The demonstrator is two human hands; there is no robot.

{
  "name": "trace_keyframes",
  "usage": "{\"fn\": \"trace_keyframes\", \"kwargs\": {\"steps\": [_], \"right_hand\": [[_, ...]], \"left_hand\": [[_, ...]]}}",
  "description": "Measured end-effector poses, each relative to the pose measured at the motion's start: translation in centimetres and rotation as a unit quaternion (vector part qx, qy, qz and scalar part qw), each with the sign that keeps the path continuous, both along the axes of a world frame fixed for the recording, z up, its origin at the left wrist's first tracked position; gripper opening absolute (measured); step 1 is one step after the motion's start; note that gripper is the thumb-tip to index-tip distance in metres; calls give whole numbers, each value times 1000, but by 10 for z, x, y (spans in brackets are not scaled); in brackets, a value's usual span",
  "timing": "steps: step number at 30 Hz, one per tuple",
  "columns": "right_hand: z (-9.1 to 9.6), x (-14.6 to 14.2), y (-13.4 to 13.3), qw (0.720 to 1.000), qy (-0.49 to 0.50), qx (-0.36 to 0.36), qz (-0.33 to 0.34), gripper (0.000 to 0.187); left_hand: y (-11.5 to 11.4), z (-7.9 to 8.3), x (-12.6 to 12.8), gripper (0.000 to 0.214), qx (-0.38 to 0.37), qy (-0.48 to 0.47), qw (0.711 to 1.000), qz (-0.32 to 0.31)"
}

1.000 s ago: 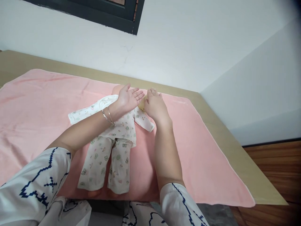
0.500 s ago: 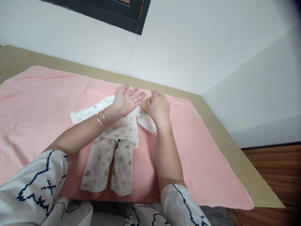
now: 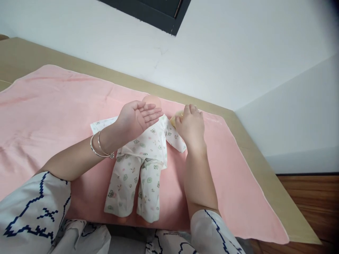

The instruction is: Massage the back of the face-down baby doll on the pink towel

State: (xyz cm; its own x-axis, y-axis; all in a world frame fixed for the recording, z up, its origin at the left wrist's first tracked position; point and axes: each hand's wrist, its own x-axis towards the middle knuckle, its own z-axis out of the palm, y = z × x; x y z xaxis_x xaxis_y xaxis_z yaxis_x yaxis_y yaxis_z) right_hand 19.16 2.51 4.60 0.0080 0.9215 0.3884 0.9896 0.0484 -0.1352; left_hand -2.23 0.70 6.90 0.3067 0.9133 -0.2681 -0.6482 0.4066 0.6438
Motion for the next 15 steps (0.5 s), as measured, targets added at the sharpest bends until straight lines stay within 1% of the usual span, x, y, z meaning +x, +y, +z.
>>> {"fn": "trace_keyframes", "kwargs": {"steps": [3, 5, 6, 8, 10, 12, 15], "right_hand": [[3, -4, -8, 998, 42, -35, 30, 45], [6, -13, -20, 994, 78, -28, 66, 44], [7, -20, -27, 991, 93, -19, 96, 44], [7, -36, -43, 978, 112, -2, 174, 47], [3, -55, -59, 962, 113, 13, 246, 53], [-2, -72, -72, 950, 91, 50, 294, 63], [-10, -90, -87, 921, 42, 106, 372, 79]], "left_hand": [[-6, 5, -5, 23, -10, 35, 999, -12], [-12, 6, -5, 25, -14, 51, 998, -32], [-15, 7, -5, 26, -12, 52, 998, -46], [-23, 10, -5, 30, 1, 39, 996, -78], [-30, 16, -8, 33, 21, 14, 993, -114], [-36, 24, -13, 35, 38, -5, 990, -134], [-43, 34, -24, 40, 51, -11, 991, -125]]}}
